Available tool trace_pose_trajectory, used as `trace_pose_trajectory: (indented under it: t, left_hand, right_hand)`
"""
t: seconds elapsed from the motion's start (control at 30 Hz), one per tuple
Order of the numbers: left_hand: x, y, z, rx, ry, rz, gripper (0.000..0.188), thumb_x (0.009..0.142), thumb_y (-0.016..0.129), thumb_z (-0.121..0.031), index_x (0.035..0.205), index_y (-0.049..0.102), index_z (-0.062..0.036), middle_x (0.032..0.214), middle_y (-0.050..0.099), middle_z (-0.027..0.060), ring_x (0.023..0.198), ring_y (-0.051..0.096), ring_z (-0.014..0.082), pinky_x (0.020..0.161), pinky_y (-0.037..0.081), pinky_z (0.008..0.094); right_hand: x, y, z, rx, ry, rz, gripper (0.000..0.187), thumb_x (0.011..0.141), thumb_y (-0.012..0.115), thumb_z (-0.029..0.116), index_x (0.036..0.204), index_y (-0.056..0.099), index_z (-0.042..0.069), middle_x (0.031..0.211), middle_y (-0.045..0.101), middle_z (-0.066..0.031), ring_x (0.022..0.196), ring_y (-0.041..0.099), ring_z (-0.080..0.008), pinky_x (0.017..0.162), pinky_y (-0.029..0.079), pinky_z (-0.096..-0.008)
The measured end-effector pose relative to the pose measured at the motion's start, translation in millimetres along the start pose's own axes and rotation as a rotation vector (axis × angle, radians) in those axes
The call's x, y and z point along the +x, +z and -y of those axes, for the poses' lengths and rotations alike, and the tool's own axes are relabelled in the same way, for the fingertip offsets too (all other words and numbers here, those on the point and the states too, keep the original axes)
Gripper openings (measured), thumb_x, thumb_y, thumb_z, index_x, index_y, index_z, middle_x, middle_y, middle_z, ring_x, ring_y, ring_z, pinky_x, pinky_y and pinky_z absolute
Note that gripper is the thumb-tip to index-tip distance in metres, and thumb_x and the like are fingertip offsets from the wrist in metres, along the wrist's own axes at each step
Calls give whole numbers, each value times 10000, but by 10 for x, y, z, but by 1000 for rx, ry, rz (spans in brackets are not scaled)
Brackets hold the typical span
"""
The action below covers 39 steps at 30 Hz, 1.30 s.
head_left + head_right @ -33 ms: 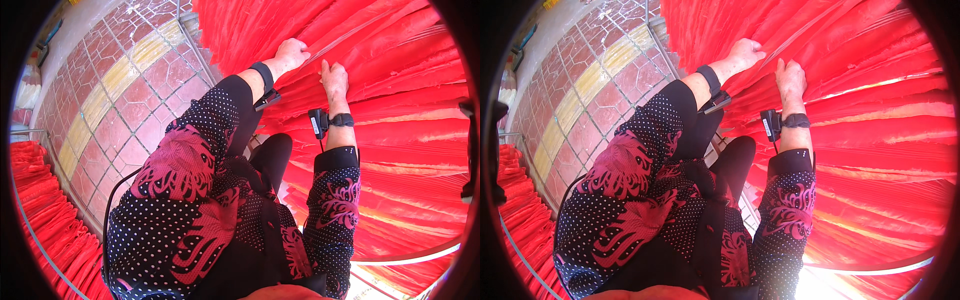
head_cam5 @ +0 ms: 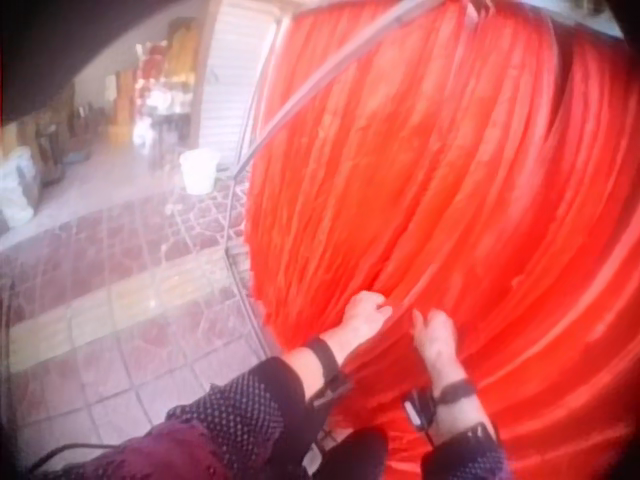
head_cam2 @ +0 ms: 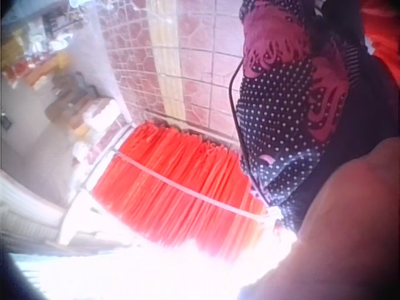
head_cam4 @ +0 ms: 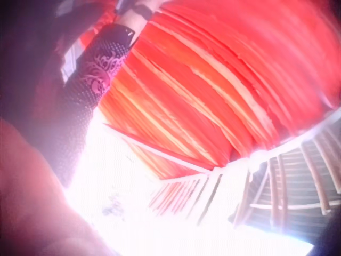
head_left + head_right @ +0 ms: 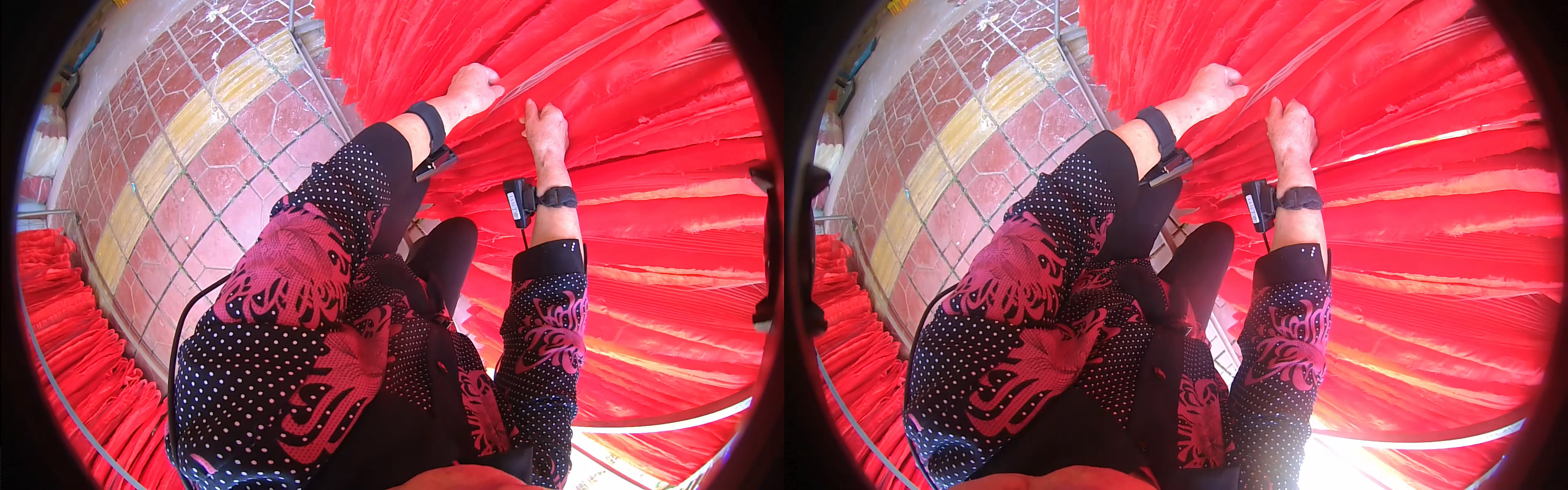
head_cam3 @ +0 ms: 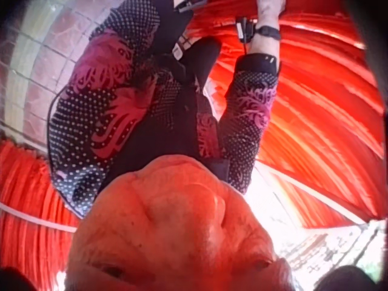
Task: The person uses both hands to fold and align a large red fabric sheet along a metal frame. They repeatedly pinch and smooth the fabric to create pleats and secure it to the frame, working methodically along the length of the structure.
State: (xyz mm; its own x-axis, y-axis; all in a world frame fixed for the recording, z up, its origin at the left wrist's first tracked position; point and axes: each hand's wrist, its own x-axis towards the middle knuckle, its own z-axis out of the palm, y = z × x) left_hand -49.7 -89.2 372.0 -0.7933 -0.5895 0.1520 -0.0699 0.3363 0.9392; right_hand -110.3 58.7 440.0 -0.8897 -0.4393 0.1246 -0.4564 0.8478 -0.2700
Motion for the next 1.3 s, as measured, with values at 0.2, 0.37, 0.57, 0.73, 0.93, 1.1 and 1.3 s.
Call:
trace_pose_trajectory:
  t: [0.2, 0.37, 0.57, 0.73, 0.93, 1.1, 1.3]
  left_hand:
    - [-25, -79, 221, 7, -98, -13, 289, 823, 741, -271, 1056, 747, -101, 1014, 711, 178, 1005, 674, 332, 887, 522, 416]
    - [-100, 2, 220, 2, -140, 8, 281, 832, 728, -276, 1052, 747, -102, 1013, 714, 172, 1006, 674, 334, 887, 525, 423]
    - [-168, 97, 217, 94, -151, 117, 286, 840, 714, -297, 1046, 746, -102, 1023, 715, 160, 1016, 669, 337, 888, 527, 429]
    - [-224, 144, 332, 110, -97, 136, 347, 867, 706, -246, 1111, 700, 1, 893, 725, 191, 801, 727, 252, 755, 553, 366]
    - [-266, 91, 575, -24, -169, 170, 260, 885, 679, -199, 1052, 713, -2, 845, 721, 159, 713, 719, 220, 721, 555, 346]
    - [-301, 148, 627, -143, -227, 114, 195, 883, 672, -199, 974, 739, -40, 734, 710, 131, 684, 713, 208, 717, 549, 360]
    - [-273, 302, 875, -190, -210, 230, 214, 900, 660, -119, 1050, 695, 30, 807, 710, 110, 706, 693, 170, 667, 529, 307]
  right_hand:
    - [-26, 90, -114, 53, 34, 76, 394, 948, 575, 399, 930, 687, 22, 834, 724, -159, 867, 698, -349, 794, 530, -469]
    - [-65, 198, -140, 219, 106, 133, 346, 954, 577, 358, 918, 680, 29, 803, 737, -95, 711, 722, -221, 735, 543, -385]
    - [-68, 378, -149, 335, 196, 160, 347, 953, 591, 347, 906, 672, 14, 814, 745, -75, 663, 716, -190, 716, 543, -356]
    - [-135, 434, -226, 320, 174, 173, 332, 952, 607, 307, 841, 656, -1, 749, 726, -85, 564, 657, -164, 564, 504, -323]
    - [-239, 479, -299, 336, 139, 150, 330, 960, 595, 272, 838, 666, -26, 728, 719, -95, 532, 637, -158, 561, 519, -314]
    - [-246, 594, -333, 370, 165, 182, 335, 960, 599, 281, 853, 663, -29, 727, 717, -87, 537, 636, -154, 548, 514, -307]
    - [-242, 787, -201, 339, 235, 263, 355, 945, 592, 324, 833, 679, -2, 766, 733, -108, 623, 707, -195, 666, 550, -359]
